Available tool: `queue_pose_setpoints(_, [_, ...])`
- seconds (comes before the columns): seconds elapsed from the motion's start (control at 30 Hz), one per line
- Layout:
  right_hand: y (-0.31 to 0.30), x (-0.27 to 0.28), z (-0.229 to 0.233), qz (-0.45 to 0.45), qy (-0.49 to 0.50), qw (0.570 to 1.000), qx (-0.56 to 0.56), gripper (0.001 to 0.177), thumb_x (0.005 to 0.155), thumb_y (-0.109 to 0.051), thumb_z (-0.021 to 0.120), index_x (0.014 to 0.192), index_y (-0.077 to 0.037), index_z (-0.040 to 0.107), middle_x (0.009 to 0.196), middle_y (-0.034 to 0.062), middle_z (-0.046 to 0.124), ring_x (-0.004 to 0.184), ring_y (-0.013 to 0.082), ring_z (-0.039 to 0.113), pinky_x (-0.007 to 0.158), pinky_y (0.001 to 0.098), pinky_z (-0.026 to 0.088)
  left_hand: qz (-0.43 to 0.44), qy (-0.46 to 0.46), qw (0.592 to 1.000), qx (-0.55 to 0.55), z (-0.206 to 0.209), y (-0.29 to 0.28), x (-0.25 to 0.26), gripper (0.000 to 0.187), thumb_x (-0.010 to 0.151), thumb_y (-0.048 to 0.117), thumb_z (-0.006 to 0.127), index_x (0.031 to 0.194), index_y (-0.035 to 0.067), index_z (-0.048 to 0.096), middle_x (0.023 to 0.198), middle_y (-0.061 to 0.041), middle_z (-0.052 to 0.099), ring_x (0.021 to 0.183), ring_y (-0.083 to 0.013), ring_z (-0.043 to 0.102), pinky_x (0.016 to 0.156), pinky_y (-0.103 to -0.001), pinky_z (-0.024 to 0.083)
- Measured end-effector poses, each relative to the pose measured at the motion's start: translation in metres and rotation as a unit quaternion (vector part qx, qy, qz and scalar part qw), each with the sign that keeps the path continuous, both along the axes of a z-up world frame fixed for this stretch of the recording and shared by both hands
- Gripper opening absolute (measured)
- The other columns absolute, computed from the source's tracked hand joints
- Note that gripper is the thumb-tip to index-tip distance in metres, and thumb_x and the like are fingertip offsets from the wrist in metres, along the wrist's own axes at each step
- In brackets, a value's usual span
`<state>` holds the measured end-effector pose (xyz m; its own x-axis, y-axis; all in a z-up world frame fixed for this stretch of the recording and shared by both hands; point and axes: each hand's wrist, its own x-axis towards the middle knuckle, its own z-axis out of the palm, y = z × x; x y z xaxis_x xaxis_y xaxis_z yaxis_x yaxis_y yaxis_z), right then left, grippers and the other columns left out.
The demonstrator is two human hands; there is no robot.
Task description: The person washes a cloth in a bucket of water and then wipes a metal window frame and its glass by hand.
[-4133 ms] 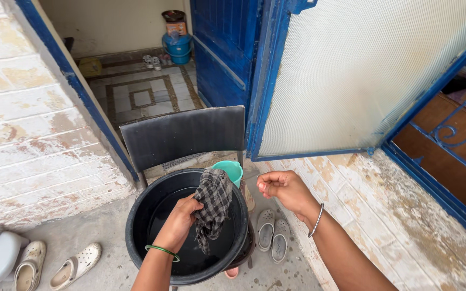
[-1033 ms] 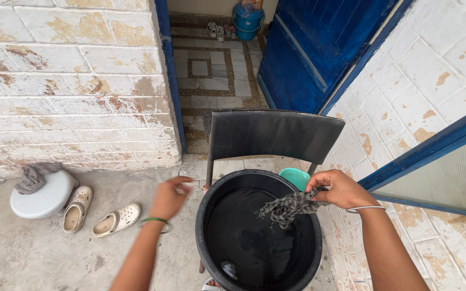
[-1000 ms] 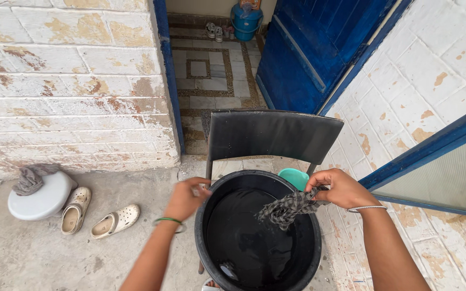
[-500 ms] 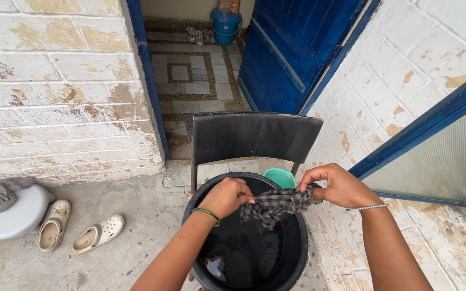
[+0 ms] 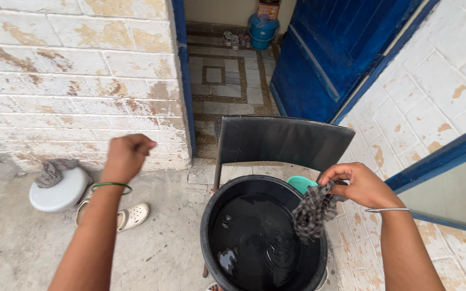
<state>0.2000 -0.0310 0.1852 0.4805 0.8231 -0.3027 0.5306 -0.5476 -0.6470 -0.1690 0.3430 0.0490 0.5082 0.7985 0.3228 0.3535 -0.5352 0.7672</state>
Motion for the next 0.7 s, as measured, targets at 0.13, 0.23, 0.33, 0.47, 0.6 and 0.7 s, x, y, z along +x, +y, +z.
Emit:
queue_pose_setpoints(0.13, [0.001, 0.016, -0.008, -0.011, -0.002, 1.000, -0.011, 0.022, 0.076, 0.012, 0.073, 0.093, -0.002, 0.077, 0.099, 0.0047, 0.079, 0.096, 0.0167, 0.075, 0.081, 0.0316, 0.059, 0.113, 0.006, 0.993, -0.041, -0.003, 0.042, -0.064, 0.010, 0.094, 0.011, 0.073, 0.095, 0.001, 0.077, 0.076, -0.013, 0.075, 0.064, -0.0161, 0.073, 0.066, -0.035, 0.059])
queue_pose_setpoints(0.23, [0.004, 0.022, -0.012, -0.019, -0.011, 1.000, -0.022, 0.020, 0.077, 0.010, 0.074, 0.094, -0.002, 0.077, 0.096, 0.0067, 0.079, 0.095, 0.0181, 0.075, 0.080, 0.0313, 0.058, 0.189, 0.088, 0.976, -0.066, -0.040, 0.065, -0.096, 0.013, 0.097, 0.013, 0.071, 0.097, 0.003, 0.079, 0.078, -0.017, 0.076, 0.072, -0.0239, 0.076, 0.074, -0.039, 0.059])
queue_pose_setpoints(0.33, [0.008, 0.021, -0.011, -0.041, -0.011, 0.998, -0.039, 0.018, 0.080, 0.009, 0.075, 0.095, -0.001, 0.077, 0.095, 0.0095, 0.080, 0.094, 0.0187, 0.075, 0.078, 0.0332, 0.057, 0.241, 0.241, 0.940, 0.020, -0.102, 0.084, -0.122, 0.014, 0.092, 0.009, 0.072, 0.096, 0.010, 0.086, 0.095, -0.024, 0.076, 0.090, -0.0373, 0.072, 0.085, -0.044, 0.056])
queue_pose_setpoints(0.47, [0.014, 0.017, -0.008, -0.044, -0.033, 0.997, -0.048, 0.015, 0.082, 0.006, 0.077, 0.094, -0.002, 0.077, 0.096, 0.0092, 0.080, 0.095, 0.0166, 0.076, 0.079, 0.0334, 0.057, 0.293, 0.391, 0.872, -0.039, -0.152, 0.086, -0.160, 0.019, 0.091, 0.020, 0.076, 0.106, 0.011, 0.082, 0.115, -0.021, 0.075, 0.105, -0.0358, 0.073, 0.091, -0.047, 0.055])
queue_pose_setpoints(0.6, [0.018, 0.015, -0.010, -0.036, -0.049, 0.997, -0.056, 0.014, 0.081, 0.005, 0.078, 0.094, -0.002, 0.077, 0.096, 0.0083, 0.080, 0.094, 0.0157, 0.076, 0.079, 0.0329, 0.057, 0.227, 0.514, 0.821, -0.102, -0.126, 0.061, -0.155, 0.074, 0.065, 0.036, 0.091, 0.133, 0.026, 0.064, 0.137, -0.011, 0.061, 0.126, -0.0361, 0.057, 0.106, -0.067, 0.038])
queue_pose_setpoints(0.7, [0.022, 0.018, -0.015, -0.017, -0.038, 0.998, -0.050, 0.016, 0.080, 0.005, 0.078, 0.094, -0.002, 0.077, 0.094, 0.0103, 0.082, 0.093, 0.0173, 0.076, 0.080, 0.0325, 0.057, 0.164, 0.447, 0.865, -0.158, -0.108, 0.045, -0.144, 0.085, 0.074, 0.051, 0.088, 0.148, 0.027, 0.054, 0.141, -0.012, 0.063, 0.129, -0.0328, 0.063, 0.104, -0.052, 0.053])
